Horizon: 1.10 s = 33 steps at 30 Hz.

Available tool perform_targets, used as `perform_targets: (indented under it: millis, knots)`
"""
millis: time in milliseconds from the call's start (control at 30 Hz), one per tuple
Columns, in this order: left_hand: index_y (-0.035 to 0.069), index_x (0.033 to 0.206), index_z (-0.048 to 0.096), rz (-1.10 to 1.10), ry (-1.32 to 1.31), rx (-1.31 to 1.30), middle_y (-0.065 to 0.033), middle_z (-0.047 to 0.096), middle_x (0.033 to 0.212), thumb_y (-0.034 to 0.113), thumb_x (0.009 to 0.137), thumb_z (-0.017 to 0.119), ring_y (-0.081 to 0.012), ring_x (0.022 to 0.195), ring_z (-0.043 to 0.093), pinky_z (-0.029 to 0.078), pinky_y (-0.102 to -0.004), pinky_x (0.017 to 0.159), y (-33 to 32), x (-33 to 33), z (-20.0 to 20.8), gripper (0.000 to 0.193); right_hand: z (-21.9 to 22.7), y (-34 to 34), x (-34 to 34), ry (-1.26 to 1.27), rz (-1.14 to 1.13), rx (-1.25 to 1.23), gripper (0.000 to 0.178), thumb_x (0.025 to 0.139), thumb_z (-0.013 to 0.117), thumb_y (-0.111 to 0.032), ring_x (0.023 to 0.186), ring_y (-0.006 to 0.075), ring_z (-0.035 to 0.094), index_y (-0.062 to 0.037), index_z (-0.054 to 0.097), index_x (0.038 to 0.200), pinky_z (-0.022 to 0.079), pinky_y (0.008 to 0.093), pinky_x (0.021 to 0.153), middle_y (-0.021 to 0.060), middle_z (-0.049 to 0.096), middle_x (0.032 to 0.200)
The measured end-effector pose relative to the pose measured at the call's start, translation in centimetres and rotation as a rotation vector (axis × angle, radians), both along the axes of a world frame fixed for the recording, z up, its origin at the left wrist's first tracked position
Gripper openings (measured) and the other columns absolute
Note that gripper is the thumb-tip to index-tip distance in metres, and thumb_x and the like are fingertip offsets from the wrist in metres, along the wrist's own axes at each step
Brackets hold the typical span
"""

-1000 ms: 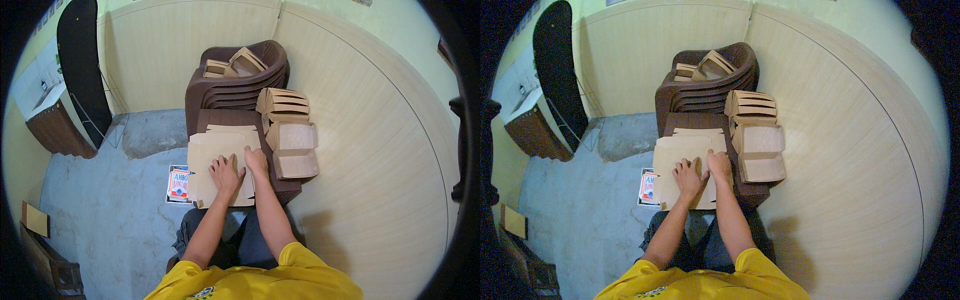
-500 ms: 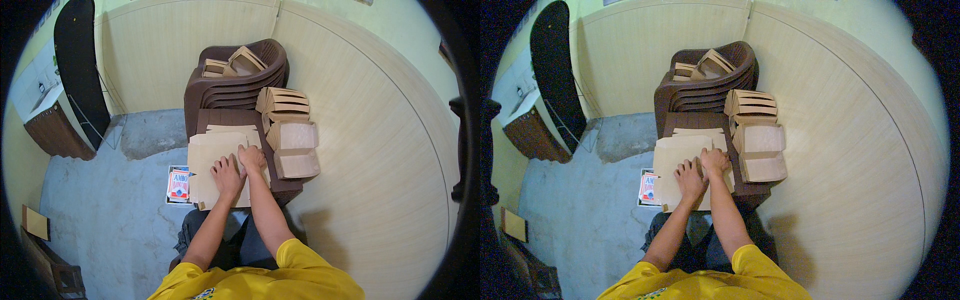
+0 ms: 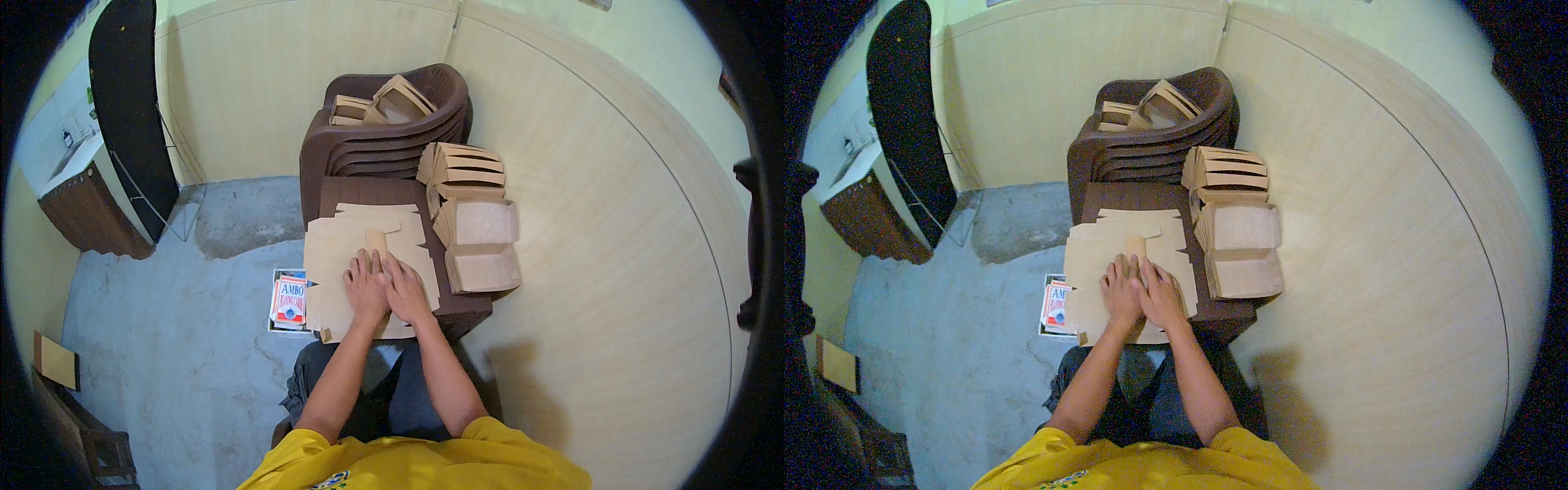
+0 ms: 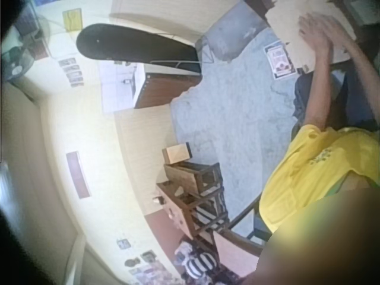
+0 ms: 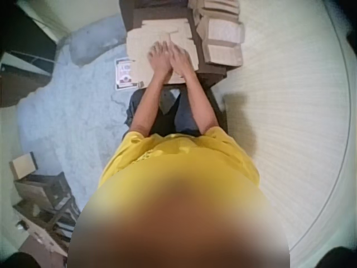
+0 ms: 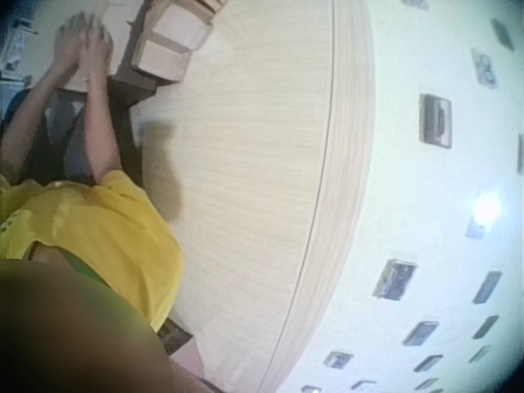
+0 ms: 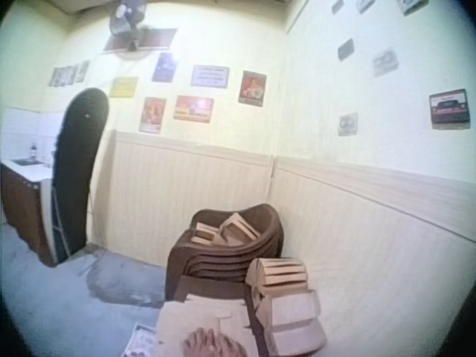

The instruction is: The person folds flat cardboard sheets into small boxes by hand, aligning edges and creasing flaps. Completed boxes are stacked on a brown plastic chair beside the work area.

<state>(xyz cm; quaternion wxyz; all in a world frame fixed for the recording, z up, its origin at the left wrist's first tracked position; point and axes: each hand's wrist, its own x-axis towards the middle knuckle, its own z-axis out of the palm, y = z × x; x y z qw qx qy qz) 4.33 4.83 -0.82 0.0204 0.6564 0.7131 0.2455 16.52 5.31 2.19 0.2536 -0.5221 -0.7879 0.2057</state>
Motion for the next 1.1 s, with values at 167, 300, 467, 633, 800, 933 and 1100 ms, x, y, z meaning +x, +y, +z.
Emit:
perform_targets:
  millis: [167, 300, 467, 633, 800, 933, 1100]
  knots:
    - [0.007, 0.173, 0.032, -0.073, 0.152, -0.046, -0.0126, 0.023, 0.182, 0.046, 0.097, 0.062, -0.0333, 0.170, 0.014, 0.007, -0.0593, 0.135, 0.5, -0.3, -1.4, 0.090, 0.5, -0.9, -1.2, -0.154, -0.134, -0.069, 0.102, 0.111, 0.038, -0.065, 0.165, 0.0388, 0.028, 0.0047, -0.005, 0.171, 0.008, 0.0610, 0.134, 0.0164, 0.041, 0.173]
    - [0.006, 0.173, 0.031, -0.142, 0.058, -0.184, -0.0131, 0.024, 0.182, 0.058, 0.093, 0.063, -0.0334, 0.170, 0.013, 0.003, -0.0606, 0.136, -0.2, -0.7, 0.6, 0.100, 1.1, 2.7, -2.7, -0.286, -0.167, -0.200, 0.109, 0.107, 0.033, -0.076, 0.170, 0.0358, 0.011, 0.0035, -0.003, 0.173, 0.000, 0.0632, 0.134, 0.0180, 0.023, 0.181]
    - [0.006, 0.172, 0.032, -0.147, 0.037, -0.170, -0.0156, 0.030, 0.180, 0.061, 0.097, 0.058, -0.0358, 0.169, 0.016, 0.005, -0.0609, 0.135, -0.7, -0.7, 2.0, 0.097, 2.3, 7.5, -4.6, -0.401, -0.179, -0.219, 0.109, 0.104, 0.026, -0.083, 0.171, 0.0310, 0.005, -0.0015, 0.015, 0.174, -0.005, 0.0643, 0.134, 0.0187, 0.009, 0.184]
    - [0.008, 0.165, 0.047, -0.069, -0.082, -0.060, -0.0176, 0.034, 0.177, 0.053, 0.100, 0.059, -0.0381, 0.167, 0.021, 0.012, -0.0597, 0.135, 0.3, -0.1, 0.1, 0.080, 2.0, 8.4, -3.5, -0.049, -0.130, -0.303, 0.097, 0.105, 0.051, -0.066, 0.166, 0.0332, 0.022, -0.0020, 0.023, 0.173, 0.019, 0.0559, 0.133, 0.0217, 0.021, 0.179]
    - [0.008, 0.140, 0.066, -0.144, -0.140, -0.085, -0.0207, 0.051, 0.160, 0.043, 0.088, 0.077, -0.0398, 0.152, 0.041, 0.030, -0.0590, 0.126, 1.5, -2.9, 1.9, 0.064, -0.9, 5.4, 1.6, 0.273, -0.360, -0.010, 0.072, 0.097, 0.075, -0.027, 0.131, 0.0385, 0.061, 0.0010, 0.048, 0.158, 0.051, 0.0461, 0.108, 0.0215, 0.063, 0.144]
    - [0.008, 0.130, 0.071, -0.122, -0.030, -0.166, -0.0192, 0.064, 0.135, 0.043, 0.080, 0.082, -0.0370, 0.129, 0.056, 0.043, -0.0527, 0.112, 1.0, -3.7, 5.1, 0.063, -2.2, 4.0, 2.5, -0.057, -0.432, 0.105, 0.057, 0.095, 0.074, -0.026, 0.122, 0.0412, 0.061, 0.0023, 0.061, 0.142, 0.051, 0.0501, 0.103, 0.0225, 0.062, 0.128]
    - [0.011, 0.128, 0.072, -0.144, 0.029, -0.077, -0.0166, 0.064, 0.128, 0.041, 0.084, 0.079, -0.0359, 0.125, 0.056, 0.044, -0.0456, 0.104, -0.8, -2.1, 5.7, 0.054, -0.7, 4.2, 0.6, -0.049, -0.546, 0.048, 0.054, 0.095, 0.077, -0.028, 0.128, 0.0441, 0.059, 0.0058, 0.064, 0.135, 0.051, 0.0516, 0.107, 0.0264, 0.058, 0.133]
